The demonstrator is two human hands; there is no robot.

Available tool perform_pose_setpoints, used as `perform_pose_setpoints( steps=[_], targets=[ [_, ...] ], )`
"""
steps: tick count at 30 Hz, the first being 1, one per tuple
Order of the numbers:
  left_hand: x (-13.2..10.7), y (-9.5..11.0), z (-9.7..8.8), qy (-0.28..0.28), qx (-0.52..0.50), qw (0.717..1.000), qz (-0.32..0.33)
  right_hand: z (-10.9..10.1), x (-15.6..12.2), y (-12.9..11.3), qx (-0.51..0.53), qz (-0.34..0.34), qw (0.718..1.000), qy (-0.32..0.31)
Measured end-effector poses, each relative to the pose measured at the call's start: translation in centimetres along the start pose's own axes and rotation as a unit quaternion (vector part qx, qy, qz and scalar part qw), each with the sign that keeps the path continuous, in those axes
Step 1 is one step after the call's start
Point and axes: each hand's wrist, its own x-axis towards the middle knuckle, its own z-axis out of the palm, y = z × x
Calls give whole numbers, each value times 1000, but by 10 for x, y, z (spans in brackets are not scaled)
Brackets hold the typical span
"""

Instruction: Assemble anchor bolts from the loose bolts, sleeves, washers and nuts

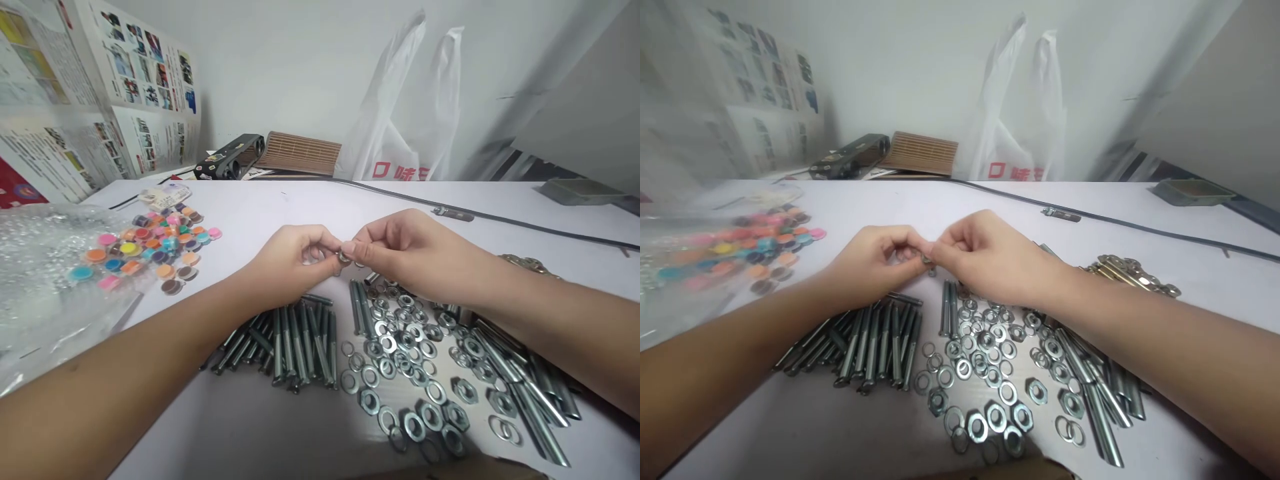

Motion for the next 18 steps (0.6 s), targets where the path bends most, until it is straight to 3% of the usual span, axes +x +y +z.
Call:
perform_pose_setpoints(
  steps=[13, 16, 18],
  targets=[
    [0, 1, -1, 9, 56, 998, 17, -9, 7, 8, -63, -22, 997, 27],
    [0, 0, -3, 8, 81, 997, 8, -20, 5, 2, -131, -32, 991, 24],
    [0, -1, -3, -1, 100, 995, 3, -30, 1, -1, -221, -39, 974, -12]
  ],
)
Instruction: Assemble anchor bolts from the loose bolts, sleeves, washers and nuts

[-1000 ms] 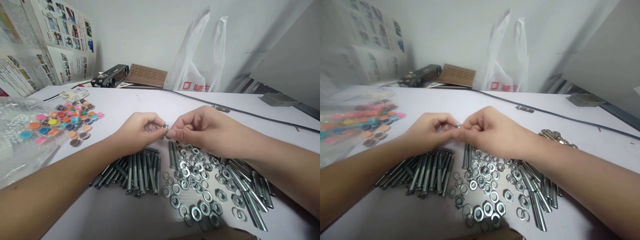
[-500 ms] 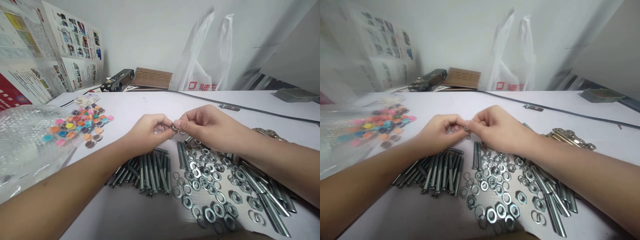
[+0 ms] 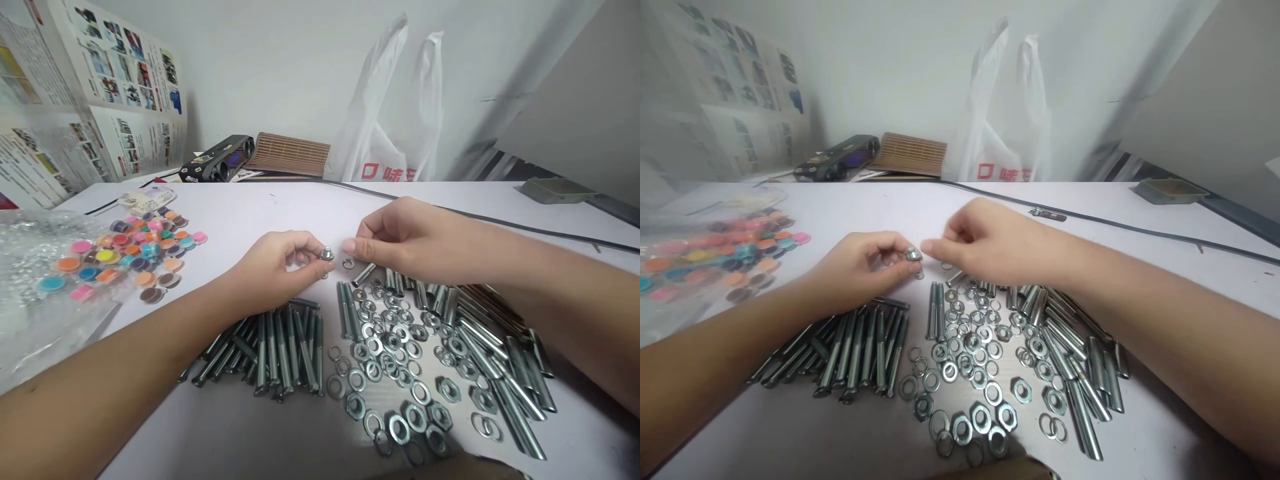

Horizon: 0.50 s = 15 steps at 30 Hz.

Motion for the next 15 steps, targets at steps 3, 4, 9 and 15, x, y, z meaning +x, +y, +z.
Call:
perform_pose_setpoints(
  steps=[3, 4, 9, 15],
  targets=[
    [1, -3, 0, -12, 34, 999, 14, -13, -8, 2, -137, -29, 988, -70],
    [1, -4, 0, -17, 49, 998, 22, -15, -11, 3, -166, -28, 982, -86],
    [1, -3, -1, -22, 83, 995, 41, -16, -20, 1, -230, -20, 966, -111],
    [-2, 2, 0, -3, 68, 997, 36, -10, -22, -6, -244, -36, 963, -105]
  ],
)
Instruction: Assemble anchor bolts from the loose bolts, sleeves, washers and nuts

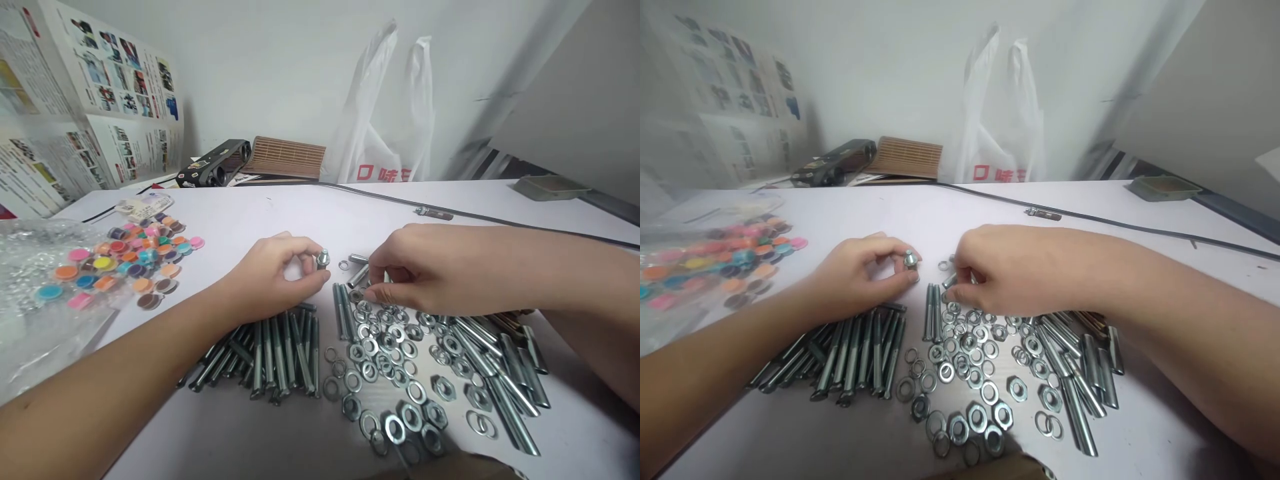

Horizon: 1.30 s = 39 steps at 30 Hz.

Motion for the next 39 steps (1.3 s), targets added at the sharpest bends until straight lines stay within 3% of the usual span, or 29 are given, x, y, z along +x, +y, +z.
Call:
perform_pose_setpoints(
  steps=[10, 17, 30, 39],
  targets=[
    [-1, -4, 3, 41, -37, 998, 21, 8, 9, 2, -2, -24, 1000, -4],
    [0, -1, 2, 56, -50, 997, -28, 8, 4, 0, 5, -21, 999, -27],
    [0, -4, 5, 61, -36, 997, 9, 22, 8, 4, 59, -38, 995, -77],
    [1, -3, 6, 57, -47, 997, -4, 9, 3, -6, 51, -22, 998, -40]
  ],
)
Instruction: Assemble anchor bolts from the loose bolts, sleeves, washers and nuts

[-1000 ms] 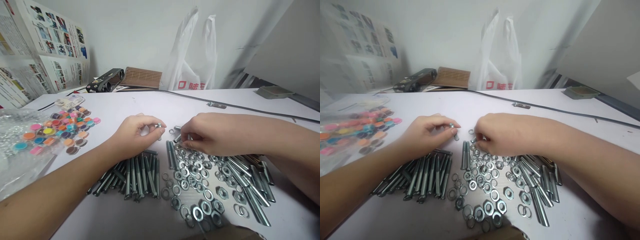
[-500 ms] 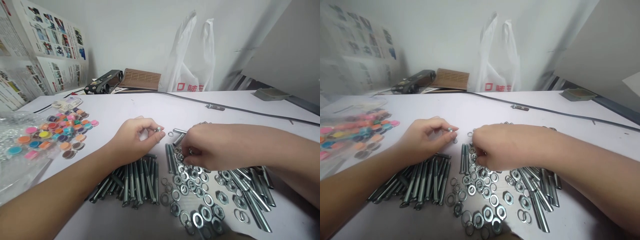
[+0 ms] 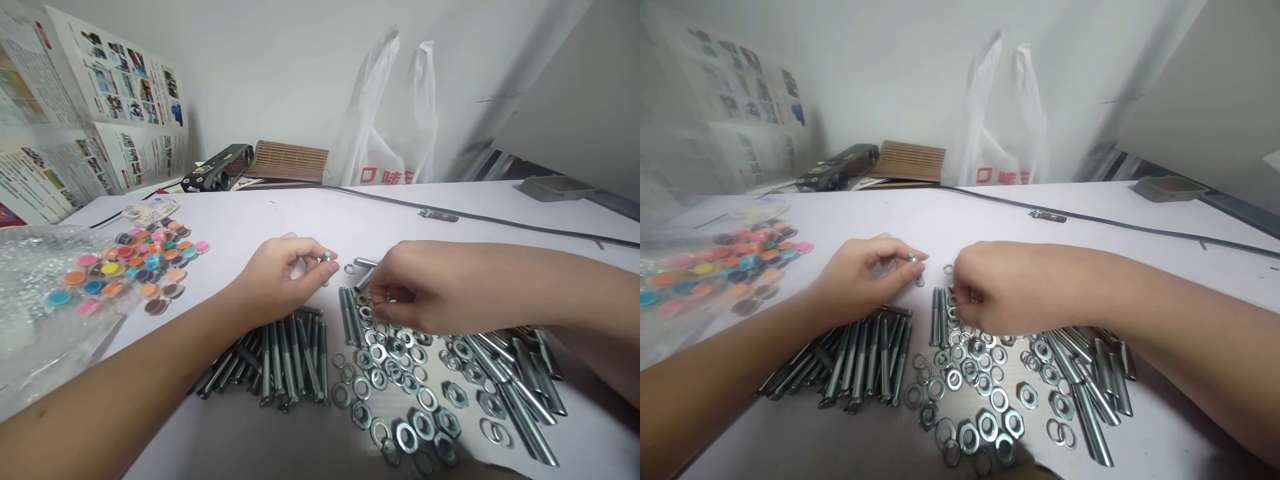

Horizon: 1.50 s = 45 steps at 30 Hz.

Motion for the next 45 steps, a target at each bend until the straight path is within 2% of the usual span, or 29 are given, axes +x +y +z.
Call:
perform_pose_setpoints(
  steps=[8, 14, 18, 21, 25, 29, 32, 40, 45],
  targets=[
    [-1, -3, -1, -7, 3, 1000, -7, 2, 0, 3, -7, -3, 1000, -2],
    [0, -1, -1, -8, 8, 1000, -21, 1, 1, -3, 1, 17, 997, 81],
    [1, 2, -1, -11, -2, 999, -35, 1, 4, -1, -19, 52, 992, 114],
    [0, 3, -2, -13, 1, 999, -34, -2, 4, -3, 36, 54, 983, 171],
    [1, 4, -3, -20, -1, 999, -26, 0, 7, -11, 159, 36, 949, 269],
    [2, 3, -2, -28, -41, 998, -25, 9, 19, -16, 182, 7, 916, 357],
    [1, 3, -1, -40, -74, 996, -30, 15, 29, -17, 196, 15, 910, 365],
    [0, 4, -1, -48, -124, 991, -32, 14, 33, -17, 198, 52, 932, 300],
    [1, 5, 0, -44, -108, 993, -28, 7, 27, -16, 150, 47, 919, 361]
  ],
)
